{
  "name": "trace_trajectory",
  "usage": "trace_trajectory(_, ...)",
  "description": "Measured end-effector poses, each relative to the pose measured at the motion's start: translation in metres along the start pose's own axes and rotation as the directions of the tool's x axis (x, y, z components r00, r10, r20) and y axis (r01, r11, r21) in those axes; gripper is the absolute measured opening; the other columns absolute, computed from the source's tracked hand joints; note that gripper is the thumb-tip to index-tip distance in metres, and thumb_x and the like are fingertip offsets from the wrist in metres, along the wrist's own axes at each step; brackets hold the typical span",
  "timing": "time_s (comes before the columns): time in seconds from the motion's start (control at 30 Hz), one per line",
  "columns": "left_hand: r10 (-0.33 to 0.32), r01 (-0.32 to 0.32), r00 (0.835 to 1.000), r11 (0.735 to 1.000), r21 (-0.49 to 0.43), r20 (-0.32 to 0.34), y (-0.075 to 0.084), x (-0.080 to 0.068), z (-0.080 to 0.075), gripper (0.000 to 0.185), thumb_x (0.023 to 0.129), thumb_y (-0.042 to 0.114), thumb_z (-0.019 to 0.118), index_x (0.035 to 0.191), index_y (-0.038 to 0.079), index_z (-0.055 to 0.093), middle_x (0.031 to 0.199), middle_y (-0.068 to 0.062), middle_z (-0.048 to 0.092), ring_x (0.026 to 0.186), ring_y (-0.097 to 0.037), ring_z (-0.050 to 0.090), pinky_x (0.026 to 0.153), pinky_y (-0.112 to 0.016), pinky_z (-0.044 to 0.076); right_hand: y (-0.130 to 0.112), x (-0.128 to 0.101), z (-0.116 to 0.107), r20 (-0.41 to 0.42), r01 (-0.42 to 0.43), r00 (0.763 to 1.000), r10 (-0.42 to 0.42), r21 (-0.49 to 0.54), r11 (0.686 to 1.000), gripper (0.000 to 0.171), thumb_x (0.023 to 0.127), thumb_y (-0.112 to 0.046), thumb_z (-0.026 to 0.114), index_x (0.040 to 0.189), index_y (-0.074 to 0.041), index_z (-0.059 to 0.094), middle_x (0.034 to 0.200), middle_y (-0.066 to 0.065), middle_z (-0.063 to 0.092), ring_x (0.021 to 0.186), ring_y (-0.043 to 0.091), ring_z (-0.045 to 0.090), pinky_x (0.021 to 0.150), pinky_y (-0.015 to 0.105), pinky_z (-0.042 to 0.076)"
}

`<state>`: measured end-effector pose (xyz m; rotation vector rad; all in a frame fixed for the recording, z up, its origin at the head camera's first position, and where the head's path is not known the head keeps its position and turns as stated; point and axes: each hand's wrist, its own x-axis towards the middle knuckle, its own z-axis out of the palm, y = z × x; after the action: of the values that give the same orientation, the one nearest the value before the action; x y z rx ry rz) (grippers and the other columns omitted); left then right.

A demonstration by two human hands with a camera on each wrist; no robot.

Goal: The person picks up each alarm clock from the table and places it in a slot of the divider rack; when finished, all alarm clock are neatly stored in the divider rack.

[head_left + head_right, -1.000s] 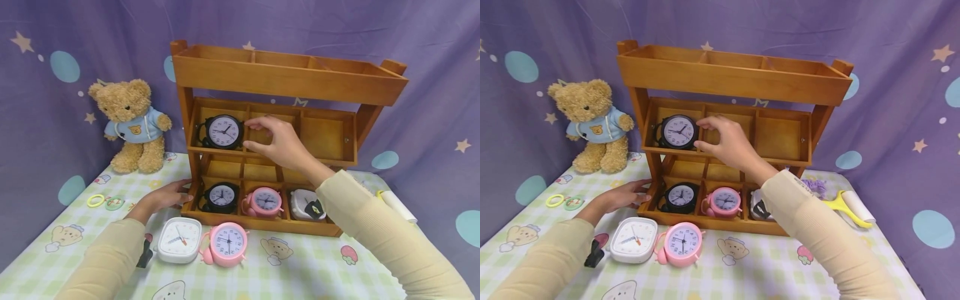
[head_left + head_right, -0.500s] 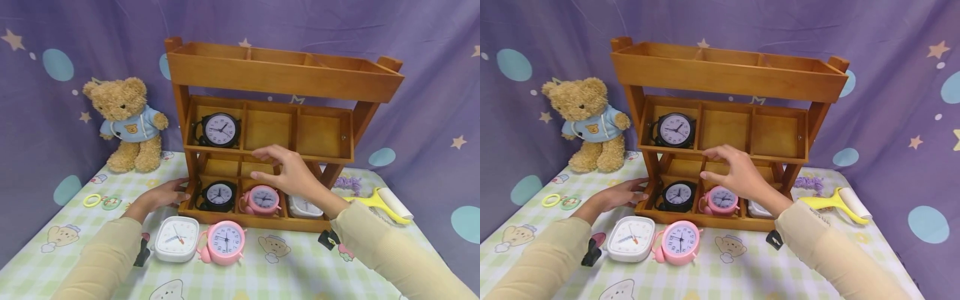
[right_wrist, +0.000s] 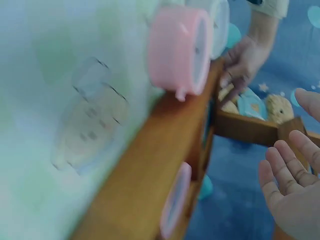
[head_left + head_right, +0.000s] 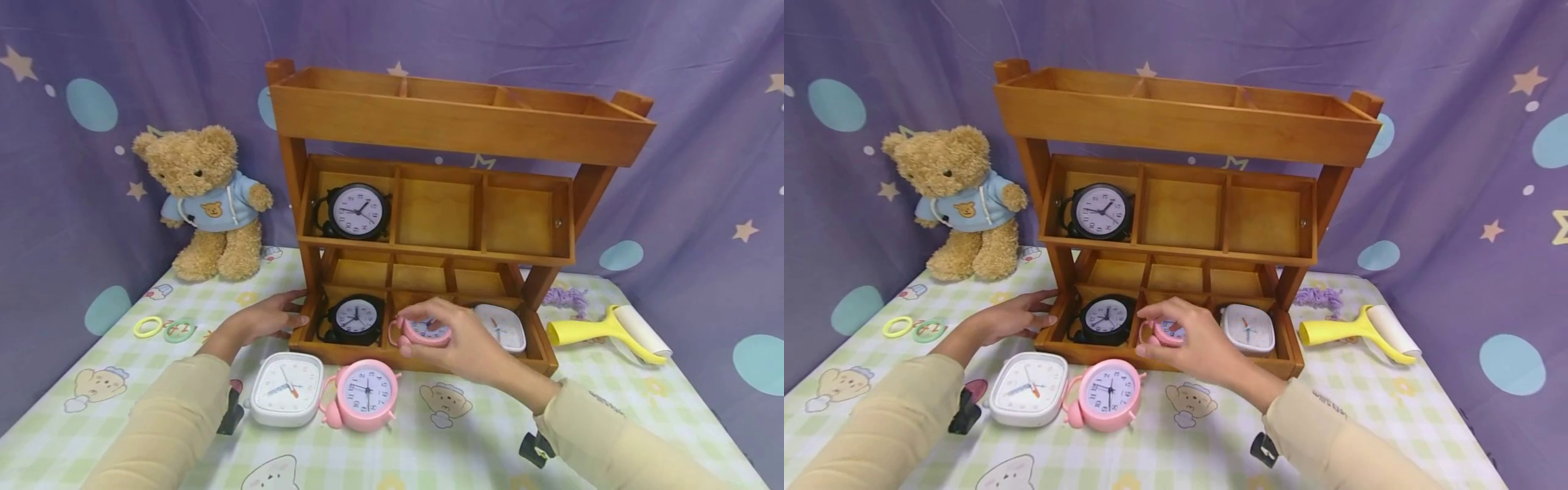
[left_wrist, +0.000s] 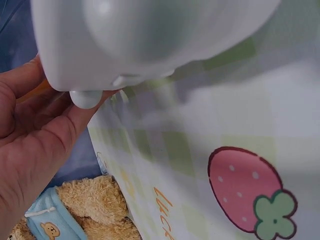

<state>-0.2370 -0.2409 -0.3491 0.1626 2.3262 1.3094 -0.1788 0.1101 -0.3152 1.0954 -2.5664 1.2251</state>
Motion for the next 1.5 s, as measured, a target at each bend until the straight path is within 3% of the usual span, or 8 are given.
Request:
trace_trajectory(0.2,-0.005,0.005,1.0,1.0,-0.004,-0.001,-0.001,0.001,-0.001,0.076,0.102,0.006,0.054,0.159,-0.009,0.006,0.153,-0.043,0.024,0.137,-0.055,0.038,0.106,-0.063,0.042,0.011,-0.013,0.026,0.103,-0.057,0.993,0.048,0.085,0.995,0.045,0.089,-0.026,0.081,0.127,-0.008,0.068,0.124,0.005,0.07,0.113,0.03,0.066,0.097,0.049,0.054)
trace_trajectory(0.37,-0.01,0.01,1.0,1.0,-0.011,0.001,-0.001,0.0,-0.002,0.076,0.102,0.006,0.054,0.158,-0.009,0.006,0.153,-0.043,0.024,0.137,-0.055,0.038,0.106,-0.063,0.042,0.018,-0.021,0.043,0.153,-0.121,0.982,0.107,0.085,0.989,0.051,0.087,-0.03,0.083,0.13,-0.007,0.066,0.127,0.005,0.069,0.117,0.026,0.064,0.102,0.046,0.051)
trace_trajectory(0.5,-0.013,0.013,1.0,1.0,-0.01,-0.001,-0.001,0.0,-0.002,0.076,0.101,0.005,0.054,0.158,-0.009,0.006,0.152,-0.043,0.024,0.137,-0.055,0.039,0.107,-0.063,0.041,0.021,-0.024,0.054,0.19,-0.138,0.975,0.115,0.113,0.984,0.06,0.085,-0.031,0.085,0.133,-0.004,0.063,0.131,0.007,0.067,0.119,0.026,0.063,0.102,0.041,0.051)
trace_trajectory(0.67,-0.022,0.022,1.0,1.0,-0.003,-0.005,-0.001,0.0,-0.002,0.076,0.101,0.005,0.054,0.159,-0.008,0.007,0.152,-0.043,0.025,0.137,-0.055,0.039,0.107,-0.063,0.041,0.024,-0.028,0.064,0.216,-0.147,0.968,0.128,0.072,0.987,0.073,0.08,-0.034,0.088,0.139,-0.006,0.059,0.134,0.004,0.064,0.119,0.022,0.06,0.102,0.042,0.051)
trace_trajectory(1.03,-0.011,0.011,1.0,1.0,0.0,-0.007,-0.002,0.0,-0.001,0.075,0.102,0.006,0.054,0.159,-0.008,0.007,0.152,-0.043,0.026,0.136,-0.055,0.039,0.106,-0.063,0.041,0.023,-0.025,0.082,0.215,-0.152,0.964,0.156,-0.037,0.988,0.093,0.071,-0.041,0.093,0.146,-0.005,0.05,0.141,0.007,0.058,0.129,0.024,0.054,0.111,0.047,0.042)
trace_trajectory(1.5,-0.008,0.008,1.0,1.0,0.006,-0.002,0.0,0.001,-0.001,0.076,0.102,0.007,0.054,0.159,-0.007,0.005,0.153,-0.043,0.024,0.137,-0.055,0.038,0.106,-0.063,0.042,0.017,-0.021,0.092,0.17,-0.191,0.967,0.192,-0.019,0.981,0.088,0.068,-0.041,0.095,0.138,-0.009,0.053,0.129,0.002,0.063,0.117,0.015,0.059,0.104,0.039,0.049)
